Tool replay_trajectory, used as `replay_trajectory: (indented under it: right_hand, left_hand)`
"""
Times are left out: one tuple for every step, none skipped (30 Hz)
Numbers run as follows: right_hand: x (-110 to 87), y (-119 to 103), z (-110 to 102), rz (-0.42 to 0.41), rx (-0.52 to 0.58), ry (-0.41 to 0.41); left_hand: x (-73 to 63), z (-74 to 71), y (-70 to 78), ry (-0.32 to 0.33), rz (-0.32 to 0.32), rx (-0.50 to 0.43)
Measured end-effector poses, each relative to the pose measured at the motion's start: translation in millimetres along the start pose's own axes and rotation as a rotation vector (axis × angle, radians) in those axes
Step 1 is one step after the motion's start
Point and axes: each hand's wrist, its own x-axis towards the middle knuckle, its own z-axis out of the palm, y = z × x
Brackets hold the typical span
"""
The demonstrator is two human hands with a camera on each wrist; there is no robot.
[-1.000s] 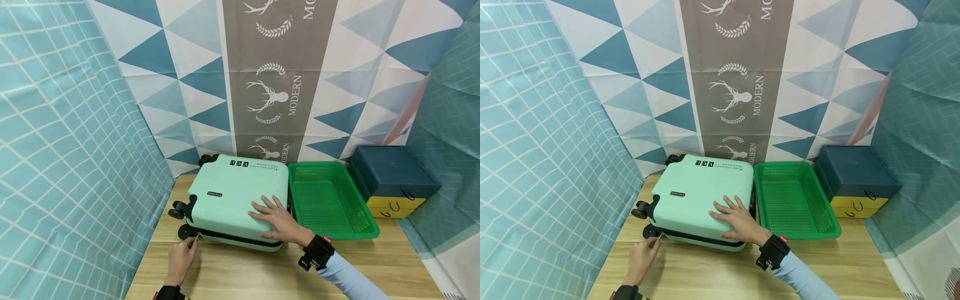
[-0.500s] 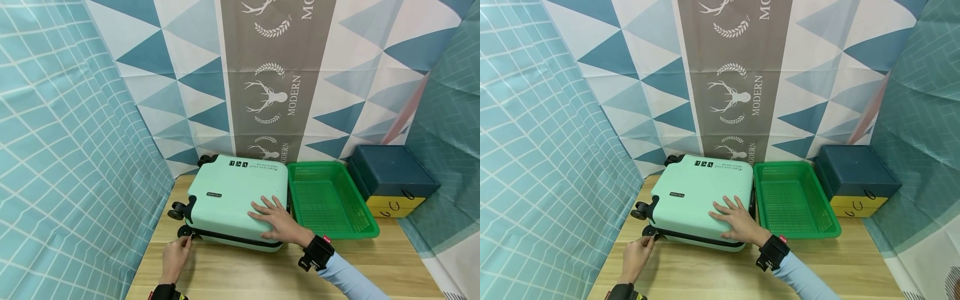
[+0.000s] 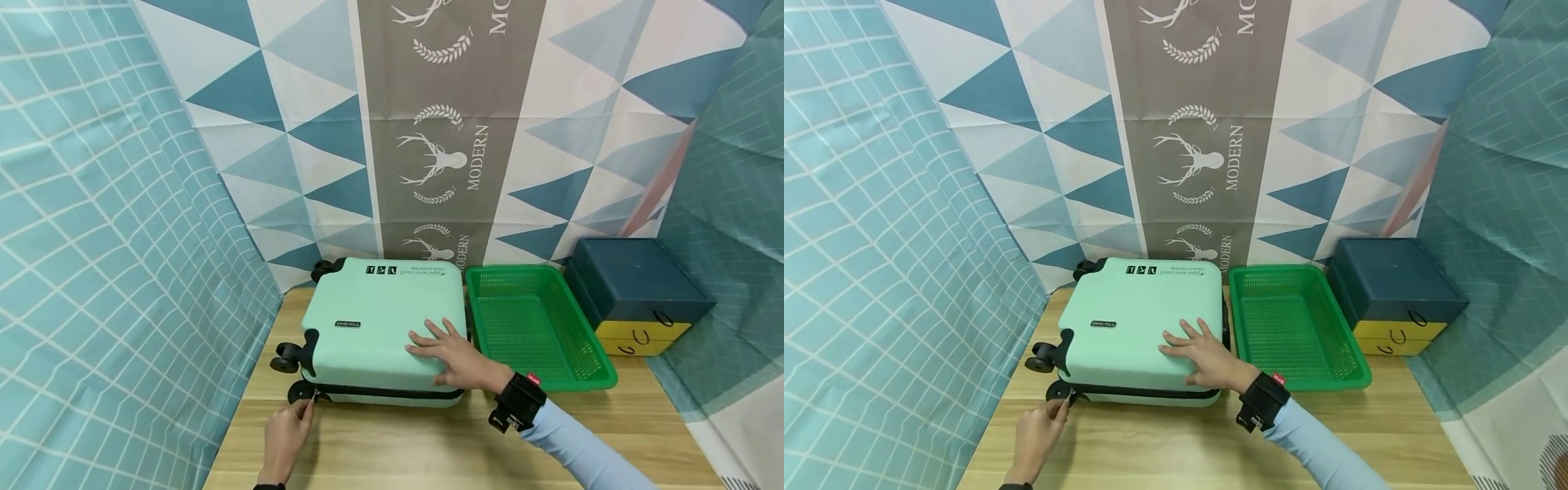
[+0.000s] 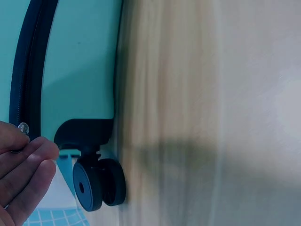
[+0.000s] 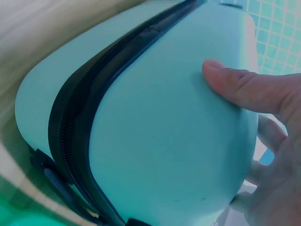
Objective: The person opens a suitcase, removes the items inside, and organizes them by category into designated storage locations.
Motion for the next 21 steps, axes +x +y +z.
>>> replay_trajectory:
  right_hand:
    - [0.2, 2, -2, -0.002, 0.001, -0.014]
    - [0.3, 3, -4, -0.002, 0.007, -0.027]
    - [0.3, 5, -6, -0.003, 0.015, -0.035]
    - [0.1, 7, -7, -0.003, 0.026, -0.039]
    - [-0.2, 9, -9, 0.001, 0.035, -0.041]
    - [-0.7, 11, -10, 0.008, 0.047, -0.037]
    - [-0.7, 13, -11, 0.014, 0.060, -0.028]
    - [-1.0, 14, -12, 0.022, 0.070, -0.018]
    - [-1.6, 16, -12, 0.031, 0.075, -0.005]
    - [-2.3, 17, -13, 0.040, 0.075, 0.007]
    - [-3.1, 17, -12, 0.049, 0.066, 0.018]
    - [-3.7, 18, -12, 0.055, 0.053, 0.033]
    - [-4.1, 18, -11, 0.054, 0.029, 0.046]
    - [-4.4, 18, -10, 0.052, 0.000, 0.061]
    - [-4.3, 17, -9, 0.046, -0.025, 0.077]
    - [-3.9, 16, -7, 0.038, -0.060, 0.093]
    - [-3.3, 15, -6, 0.029, -0.095, 0.110]
    - [-2.3, 13, -3, 0.022, -0.135, 0.122]
    - [-1.5, 12, -1, 0.016, -0.179, 0.133]
    - [-0.4, 9, 1, 0.017, -0.223, 0.142]
    - [0.8, 8, 3, 0.021, -0.263, 0.148]
  left_hand:
    - [-2.7, -1.2, 3.0, -0.001, 0.001, 0.001]
    - [-5.3, -2.4, 6.5, -0.006, -0.005, -0.003]
    - [-7.7, -3.2, 10.1, -0.011, -0.007, -0.007]
    - [-9.9, -4.0, 13.9, -0.018, -0.012, -0.016]
    - [-12.1, -4.5, 17.6, -0.027, -0.016, -0.022]
    - [-13.8, -4.5, 21.4, -0.039, -0.021, -0.030]
    - [-15.9, -5.2, 24.7, -0.050, -0.020, -0.032]
    - [-17.6, -5.7, 28.1, -0.061, -0.017, -0.035]
    - [-19.3, -5.9, 31.0, -0.076, -0.012, -0.036]
    - [-20.9, -5.8, 33.7, -0.092, -0.008, -0.039]
    - [-22.3, -5.9, 36.2, -0.107, 0.005, -0.040]
    - [-23.4, -5.8, 38.4, -0.119, 0.011, -0.042]
    - [-24.4, -5.8, 40.2, -0.127, 0.019, -0.040]
    - [-25.1, -5.9, 41.5, -0.136, 0.022, -0.039]
    - [-25.9, -5.9, 42.2, -0.143, 0.023, -0.039]
    - [-26.3, -6.0, 42.7, -0.145, 0.024, -0.037]
    - [-26.6, -6.3, 42.8, -0.144, 0.023, -0.035]
    - [-26.8, -6.5, 42.5, -0.145, 0.013, -0.033]
    - [-26.8, -6.6, 42.5, -0.147, 0.010, -0.034]
    - [-26.6, -6.4, 42.1, -0.149, 0.010, -0.035]
    - [-26.4, -6.1, 41.6, -0.148, 0.010, -0.037]
